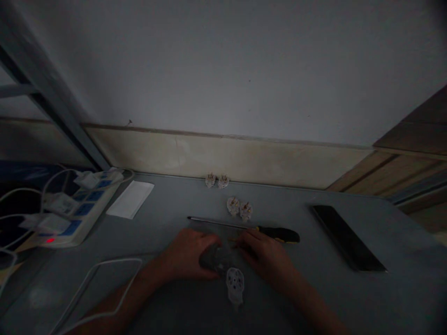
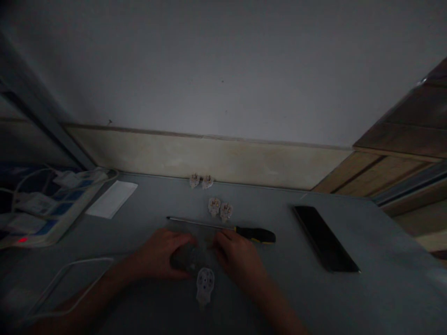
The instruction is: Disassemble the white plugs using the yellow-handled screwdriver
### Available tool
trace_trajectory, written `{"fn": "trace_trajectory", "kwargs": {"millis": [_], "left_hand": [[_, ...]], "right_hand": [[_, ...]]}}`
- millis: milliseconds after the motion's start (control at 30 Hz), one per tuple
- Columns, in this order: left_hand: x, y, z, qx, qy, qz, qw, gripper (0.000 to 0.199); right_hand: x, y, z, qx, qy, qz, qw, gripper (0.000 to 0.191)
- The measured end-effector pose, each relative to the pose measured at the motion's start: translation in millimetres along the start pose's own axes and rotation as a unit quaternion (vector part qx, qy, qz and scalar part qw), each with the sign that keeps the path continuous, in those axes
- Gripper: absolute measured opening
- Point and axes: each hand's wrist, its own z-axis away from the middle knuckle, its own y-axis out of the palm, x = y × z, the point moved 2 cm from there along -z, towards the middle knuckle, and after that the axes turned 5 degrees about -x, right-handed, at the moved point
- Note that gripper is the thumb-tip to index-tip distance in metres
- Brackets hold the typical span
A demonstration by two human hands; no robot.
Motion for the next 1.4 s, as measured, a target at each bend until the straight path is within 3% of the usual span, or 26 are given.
{"fn": "trace_trajectory", "kwargs": {"millis": [100,300,567,767,900,1000,1167,1267,1400], "left_hand": [[0.3,0.6,-0.1,-0.011,-0.003,0.009,1.0,0.048],[-3.7,0.9,1.4,-0.001,0.012,0.032,0.999,0.069],[-7.0,0.8,2.1,0.021,0.017,-0.034,0.999,0.041],[-12.7,-3.5,3.5,0.017,0.049,-0.016,0.999,0.072],[-15.2,-3.1,4.6,0.036,0.072,-0.043,0.996,0.067],[-14.0,-1.7,4.8,0.047,0.054,-0.049,0.996,0.054],[-12.4,-1.7,4.4,0.048,0.017,-0.006,0.999,0.07],[-12.2,-2.7,2.9,0.05,0.017,0.004,0.999,0.059],[-12.3,-3.0,1.3,-0.01,-0.022,0.063,0.998,0.047]], "right_hand": [[1.4,-1.9,0.4,-0.001,-0.003,0.003,1.0,0.012],[1.3,-3.4,-0.5,0.006,-0.009,-0.006,1.0,0.015],[-1.1,-0.5,-0.3,0.005,-0.008,-0.017,1.0,0.013],[-2.8,-1.8,-0.1,-0.023,-0.009,-0.056,0.998,0.014],[-2.1,-0.9,-0.1,-0.044,-0.015,-0.089,0.995,0.015],[-1.6,-3.0,0.3,-0.059,-0.016,-0.132,0.989,0.016],[-2.0,-5.9,1.1,-0.101,-0.027,-0.192,0.976,0.019],[-1.1,-2.2,1.8,-0.129,-0.037,-0.235,0.963,0.015],[6.2,-1.7,3.5,-0.17,-0.085,-0.271,0.944,0.007]]}}
